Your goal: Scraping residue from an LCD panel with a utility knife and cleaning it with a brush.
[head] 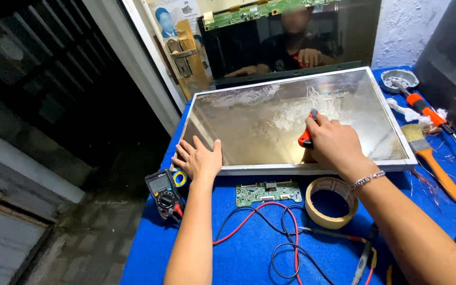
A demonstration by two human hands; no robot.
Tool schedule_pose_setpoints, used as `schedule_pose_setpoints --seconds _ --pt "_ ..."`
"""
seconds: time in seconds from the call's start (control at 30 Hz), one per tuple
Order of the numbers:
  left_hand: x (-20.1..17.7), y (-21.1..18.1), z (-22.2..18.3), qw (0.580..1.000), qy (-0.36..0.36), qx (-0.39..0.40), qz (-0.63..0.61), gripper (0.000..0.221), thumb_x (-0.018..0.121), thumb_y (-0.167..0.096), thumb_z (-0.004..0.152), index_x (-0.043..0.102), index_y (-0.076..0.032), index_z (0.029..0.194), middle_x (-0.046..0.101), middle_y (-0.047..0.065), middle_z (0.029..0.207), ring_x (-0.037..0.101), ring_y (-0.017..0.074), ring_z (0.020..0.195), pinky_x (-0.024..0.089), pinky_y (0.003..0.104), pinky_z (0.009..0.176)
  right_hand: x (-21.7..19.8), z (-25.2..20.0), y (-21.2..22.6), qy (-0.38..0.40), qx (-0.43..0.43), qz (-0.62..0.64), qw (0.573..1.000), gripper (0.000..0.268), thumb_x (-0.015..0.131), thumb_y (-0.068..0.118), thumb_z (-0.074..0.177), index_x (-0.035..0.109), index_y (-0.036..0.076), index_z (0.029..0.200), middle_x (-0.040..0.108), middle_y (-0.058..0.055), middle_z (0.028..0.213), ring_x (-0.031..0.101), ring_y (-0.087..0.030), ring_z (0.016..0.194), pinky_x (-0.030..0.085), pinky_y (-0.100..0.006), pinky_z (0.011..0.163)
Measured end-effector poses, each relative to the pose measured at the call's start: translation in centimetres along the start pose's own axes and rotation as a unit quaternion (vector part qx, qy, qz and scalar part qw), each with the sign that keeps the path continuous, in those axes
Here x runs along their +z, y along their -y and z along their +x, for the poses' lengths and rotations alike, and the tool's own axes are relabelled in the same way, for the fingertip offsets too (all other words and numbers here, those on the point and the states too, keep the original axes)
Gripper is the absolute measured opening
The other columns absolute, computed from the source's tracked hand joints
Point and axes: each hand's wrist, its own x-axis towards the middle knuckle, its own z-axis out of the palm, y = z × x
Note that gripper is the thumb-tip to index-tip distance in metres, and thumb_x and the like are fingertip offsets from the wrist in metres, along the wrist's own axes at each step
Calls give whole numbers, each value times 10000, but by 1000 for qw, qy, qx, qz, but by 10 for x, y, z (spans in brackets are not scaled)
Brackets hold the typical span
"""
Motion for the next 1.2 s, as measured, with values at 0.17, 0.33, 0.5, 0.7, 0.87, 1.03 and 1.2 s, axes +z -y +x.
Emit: schedule_pose_setpoints --seconds 0.17,0.33,0.5,0.7,0.87,1.03,1.2 --pt "-1 -1 -2 1000 -5 2 -6 857 356 -685 965 279 -116 1601 169 247 1677 48 392 1577 37 629 1209 -12 -4 7 -14 -24 -18 999 679 694 187 620 616 136 1293 676 -120 1150 732 -349 937 627 -471 689" --pt "3 1 -3 1000 -5 3 -1 853 356 -683 966 286 -116 1599 178 248 1676 59 389 1577 35 616 1213 -1 -7 10 -49 -23 -43 998 579 678 214 662 630 165 1237 678 -95 1111 738 -315 907 624 -431 658" --pt "5 2 1 1000 -9 3 -6 866 355 -691 957 279 -119 1602 177 252 1672 57 393 1575 31 625 1210 5 -4 7 -42 -34 -33 998 595 696 222 612 648 164 1203 692 -90 1076 739 -312 918 621 -427 688" --pt "4 0 1 1000 -12 3 3 864 364 -694 956 290 -118 1596 187 253 1669 69 393 1574 33 625 1211 -1 -4 10 -67 -38 -51 996 677 722 248 596 619 184 1261 679 -82 1142 736 -306 928 624 -442 690" --pt "2 0 0 1000 -7 0 -6 869 354 -695 954 272 -121 1601 178 254 1671 60 396 1575 28 628 1212 -7 -5 10 -52 -32 -54 997 576 706 276 608 640 171 1170 684 -72 1034 738 -302 894 611 -433 682" --pt "4 0 0 1000 -2 -1 -3 865 343 -697 957 266 -129 1604 164 246 1678 48 385 1579 23 625 1217 -5 -8 16 -99 -18 -68 993 554 696 280 626 639 179 1168 672 -75 1044 730 -302 866 600 -437 649" --pt "3 0 2 1000 0 -4 -10 863 350 -690 959 262 -125 1605 156 250 1678 45 388 1578 24 637 1213 -4 -5 6 -62 -25 -53 996 556 716 460 610 643 181 1086 666 -54 948 734 -296 830 607 -446 642"
